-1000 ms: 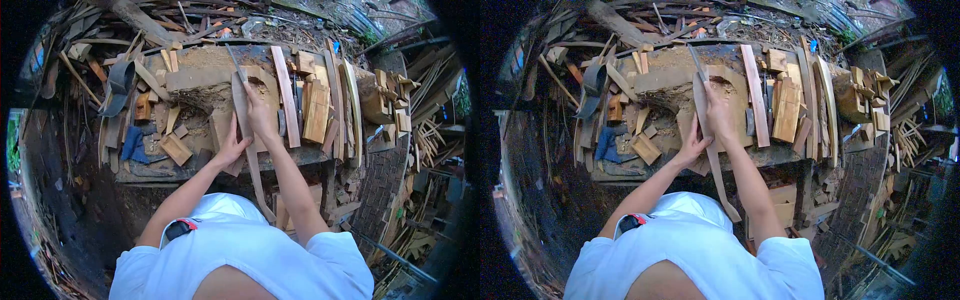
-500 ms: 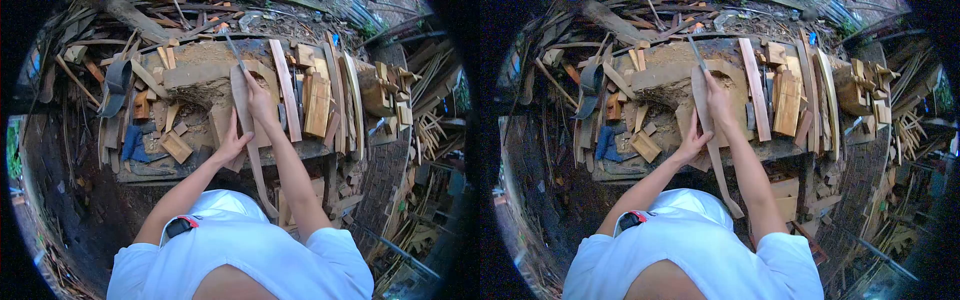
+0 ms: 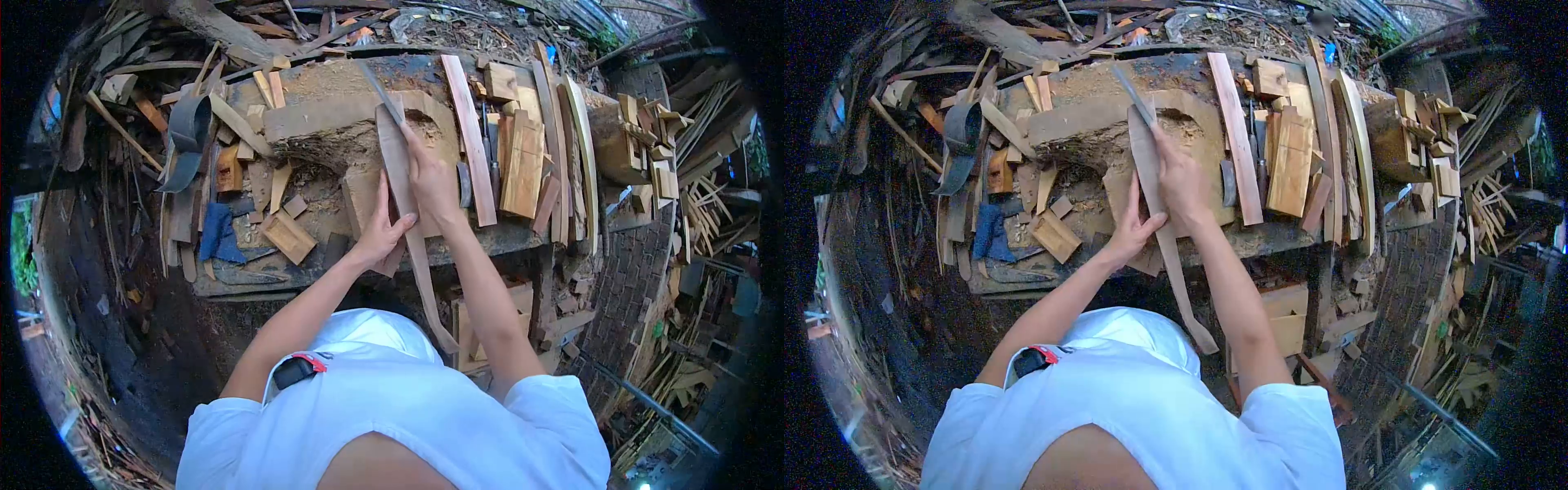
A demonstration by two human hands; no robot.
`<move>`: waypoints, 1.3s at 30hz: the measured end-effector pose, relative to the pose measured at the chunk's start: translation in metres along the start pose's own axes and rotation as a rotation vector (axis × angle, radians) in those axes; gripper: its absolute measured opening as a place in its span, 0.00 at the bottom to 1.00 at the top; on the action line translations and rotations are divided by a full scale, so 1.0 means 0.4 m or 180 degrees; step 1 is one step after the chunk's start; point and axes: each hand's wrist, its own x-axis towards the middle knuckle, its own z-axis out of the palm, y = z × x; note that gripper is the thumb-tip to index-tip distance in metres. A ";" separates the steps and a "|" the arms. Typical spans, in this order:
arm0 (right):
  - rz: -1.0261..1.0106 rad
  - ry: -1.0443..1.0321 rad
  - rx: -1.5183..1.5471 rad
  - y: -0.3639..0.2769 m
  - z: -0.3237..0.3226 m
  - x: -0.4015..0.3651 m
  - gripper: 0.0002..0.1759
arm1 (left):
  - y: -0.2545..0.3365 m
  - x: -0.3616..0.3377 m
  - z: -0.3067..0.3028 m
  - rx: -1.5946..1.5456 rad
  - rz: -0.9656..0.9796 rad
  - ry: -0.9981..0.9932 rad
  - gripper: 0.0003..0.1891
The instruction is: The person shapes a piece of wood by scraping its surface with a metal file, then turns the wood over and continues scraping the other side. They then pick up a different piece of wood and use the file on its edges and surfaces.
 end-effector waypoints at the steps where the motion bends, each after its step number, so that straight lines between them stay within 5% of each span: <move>1: 0.0111 -0.0123 -0.0047 -0.008 -0.006 0.029 0.26 | -0.010 0.001 -0.001 0.0001 -0.0015 -0.0023 0.52; 8: -0.0286 0.0075 0.0239 0.012 -0.021 -0.042 0.27 | -0.037 0.004 -0.009 0.0057 0.0134 -0.0016 0.51; 10: 0.0103 -0.0587 -0.0213 -0.026 -0.072 -0.107 0.27 | -0.033 0.005 -0.010 0.0053 0.0096 0.0041 0.51; 20: 0.0360 -0.0518 -0.0249 -0.011 -0.030 0.043 0.29 | -0.020 0.003 0.002 -0.0220 0.0021 -0.0017 0.51; 23: -0.0456 -0.0074 0.0334 -0.011 -0.046 -0.072 0.29 | -0.015 0.000 0.003 -0.0242 0.0114 0.0042 0.52; 26: 0.0509 -0.1046 -0.0088 -0.051 -0.081 -0.111 0.28 | -0.030 0.000 0.002 -0.0204 0.0233 0.0094 0.52; 32: 0.0244 -0.0435 0.0069 -0.014 0.010 0.103 0.26 | -0.025 0.008 -0.012 -0.0028 0.0137 -0.0027 0.52; 34: 0.0224 -0.0483 0.0063 0.003 0.003 0.073 0.27 | -0.022 0.006 -0.007 -0.0005 0.0170 -0.0035 0.52; 36: -0.0705 0.0086 0.0423 0.034 0.012 -0.011 0.27 | -0.027 0.009 -0.006 -0.0029 0.0219 0.0039 0.52; 39: -0.0249 -0.0328 0.0509 -0.028 -0.049 -0.134 0.27 | -0.046 0.008 -0.004 -0.0513 0.0234 -0.0059 0.52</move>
